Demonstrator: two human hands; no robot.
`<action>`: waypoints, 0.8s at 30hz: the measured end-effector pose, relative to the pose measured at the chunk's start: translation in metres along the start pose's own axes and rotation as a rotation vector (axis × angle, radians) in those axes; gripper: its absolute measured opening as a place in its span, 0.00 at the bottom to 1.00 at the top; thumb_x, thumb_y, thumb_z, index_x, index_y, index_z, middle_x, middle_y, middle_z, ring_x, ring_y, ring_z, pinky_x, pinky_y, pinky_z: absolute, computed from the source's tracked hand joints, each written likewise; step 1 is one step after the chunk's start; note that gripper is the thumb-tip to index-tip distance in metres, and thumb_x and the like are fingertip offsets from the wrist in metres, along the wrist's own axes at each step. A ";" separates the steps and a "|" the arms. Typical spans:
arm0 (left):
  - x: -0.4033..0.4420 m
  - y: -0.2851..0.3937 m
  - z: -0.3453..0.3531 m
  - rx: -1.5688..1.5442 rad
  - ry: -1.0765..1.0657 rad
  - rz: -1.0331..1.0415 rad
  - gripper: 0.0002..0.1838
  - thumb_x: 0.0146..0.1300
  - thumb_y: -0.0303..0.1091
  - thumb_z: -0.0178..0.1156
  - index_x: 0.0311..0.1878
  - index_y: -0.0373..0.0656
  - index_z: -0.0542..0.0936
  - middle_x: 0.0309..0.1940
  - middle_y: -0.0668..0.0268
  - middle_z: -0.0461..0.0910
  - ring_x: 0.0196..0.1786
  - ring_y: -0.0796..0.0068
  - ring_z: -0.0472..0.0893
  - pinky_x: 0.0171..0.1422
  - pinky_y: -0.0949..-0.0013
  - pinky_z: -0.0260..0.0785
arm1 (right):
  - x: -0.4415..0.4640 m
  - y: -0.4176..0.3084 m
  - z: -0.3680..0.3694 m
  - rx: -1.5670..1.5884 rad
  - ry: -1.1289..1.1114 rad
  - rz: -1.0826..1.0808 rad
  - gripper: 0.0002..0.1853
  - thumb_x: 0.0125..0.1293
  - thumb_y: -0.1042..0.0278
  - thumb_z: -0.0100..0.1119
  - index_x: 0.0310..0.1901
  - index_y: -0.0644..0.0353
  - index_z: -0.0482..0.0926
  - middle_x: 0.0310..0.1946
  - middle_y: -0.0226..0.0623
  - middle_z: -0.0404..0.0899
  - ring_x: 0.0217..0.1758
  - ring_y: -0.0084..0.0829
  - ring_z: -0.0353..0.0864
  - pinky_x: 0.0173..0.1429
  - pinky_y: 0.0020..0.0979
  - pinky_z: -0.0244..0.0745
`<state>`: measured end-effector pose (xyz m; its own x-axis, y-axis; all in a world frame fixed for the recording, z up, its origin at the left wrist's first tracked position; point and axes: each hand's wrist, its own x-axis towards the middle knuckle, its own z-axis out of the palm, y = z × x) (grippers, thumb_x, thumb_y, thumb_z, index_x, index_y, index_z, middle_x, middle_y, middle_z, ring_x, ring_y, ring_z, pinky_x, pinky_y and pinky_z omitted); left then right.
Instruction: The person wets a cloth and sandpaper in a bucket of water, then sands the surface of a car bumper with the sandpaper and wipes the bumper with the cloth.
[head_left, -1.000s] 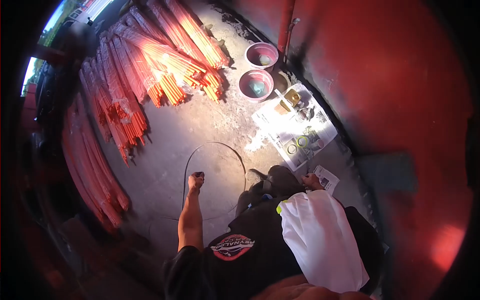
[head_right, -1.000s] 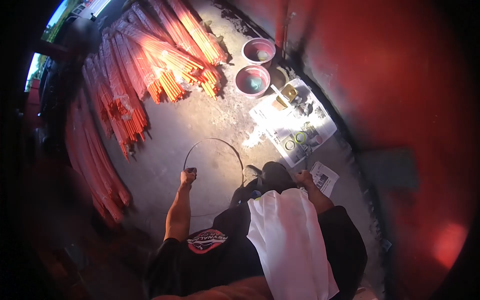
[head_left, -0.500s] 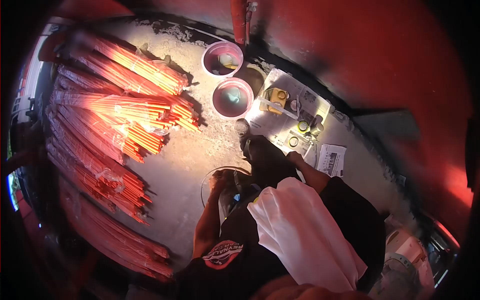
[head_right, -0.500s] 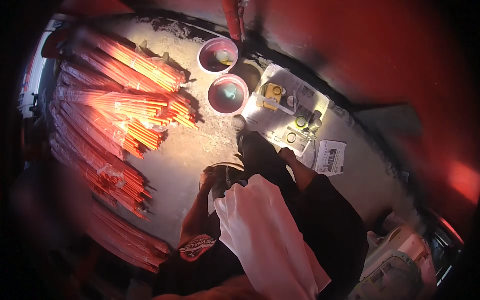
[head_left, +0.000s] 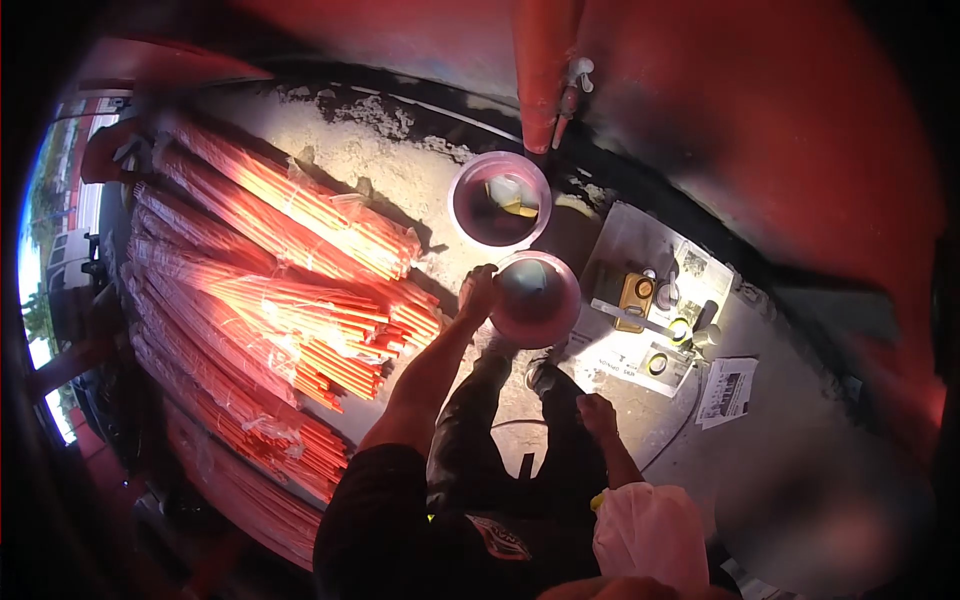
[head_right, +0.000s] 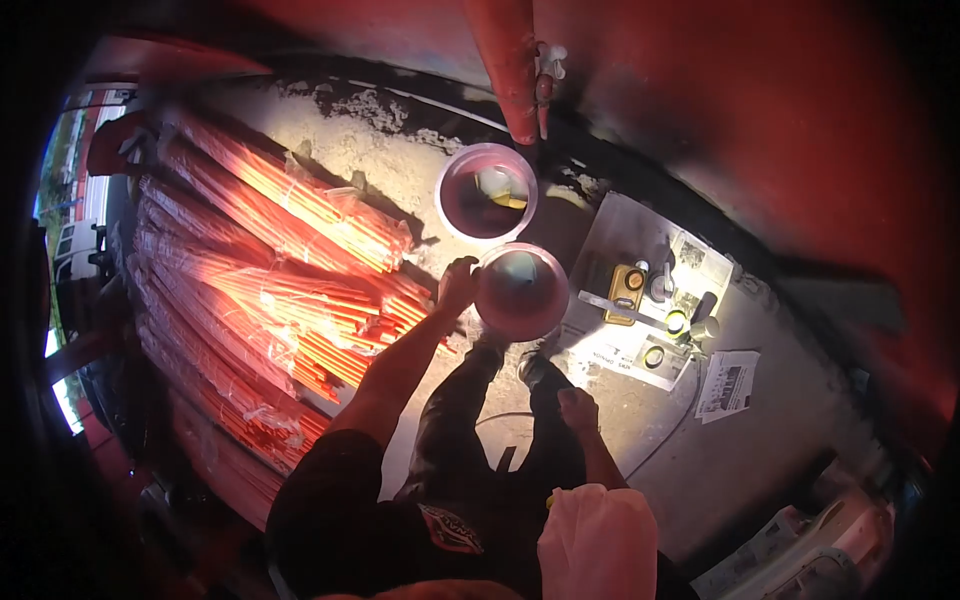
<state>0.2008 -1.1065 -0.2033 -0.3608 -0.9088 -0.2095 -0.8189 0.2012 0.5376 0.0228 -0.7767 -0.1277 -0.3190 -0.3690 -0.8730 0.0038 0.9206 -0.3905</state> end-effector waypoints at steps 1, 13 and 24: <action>0.045 -0.022 0.030 -0.025 -0.025 -0.048 0.12 0.66 0.37 0.56 0.50 0.46 0.80 0.42 0.49 0.83 0.48 0.46 0.81 0.53 0.48 0.73 | 0.018 -0.011 0.017 0.026 -0.010 0.089 0.21 0.65 0.52 0.61 0.45 0.66 0.83 0.32 0.39 0.85 0.31 0.29 0.87 0.39 0.32 0.83; 0.268 -0.166 0.218 -0.038 -0.253 -0.393 0.26 0.60 0.54 0.59 0.61 0.57 0.81 0.58 0.56 0.80 0.63 0.58 0.77 0.70 0.60 0.67 | 0.255 0.090 0.214 0.820 0.129 0.417 0.27 0.59 0.51 0.68 0.57 0.57 0.77 0.34 0.38 0.83 0.31 0.35 0.83 0.38 0.35 0.78; 0.159 -0.087 0.102 0.016 0.216 0.063 0.22 0.63 0.36 0.62 0.62 0.49 0.76 0.46 0.53 0.84 0.47 0.49 0.83 0.51 0.53 0.75 | 0.254 0.100 0.223 0.599 0.187 0.232 0.23 0.63 0.62 0.63 0.58 0.61 0.76 0.48 0.42 0.82 0.45 0.31 0.84 0.42 0.33 0.83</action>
<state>0.1692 -1.2316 -0.3664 -0.3091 -0.9510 0.0051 -0.8053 0.2646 0.5305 0.1531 -0.8073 -0.4535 -0.4050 -0.0925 -0.9096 0.6007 0.7231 -0.3410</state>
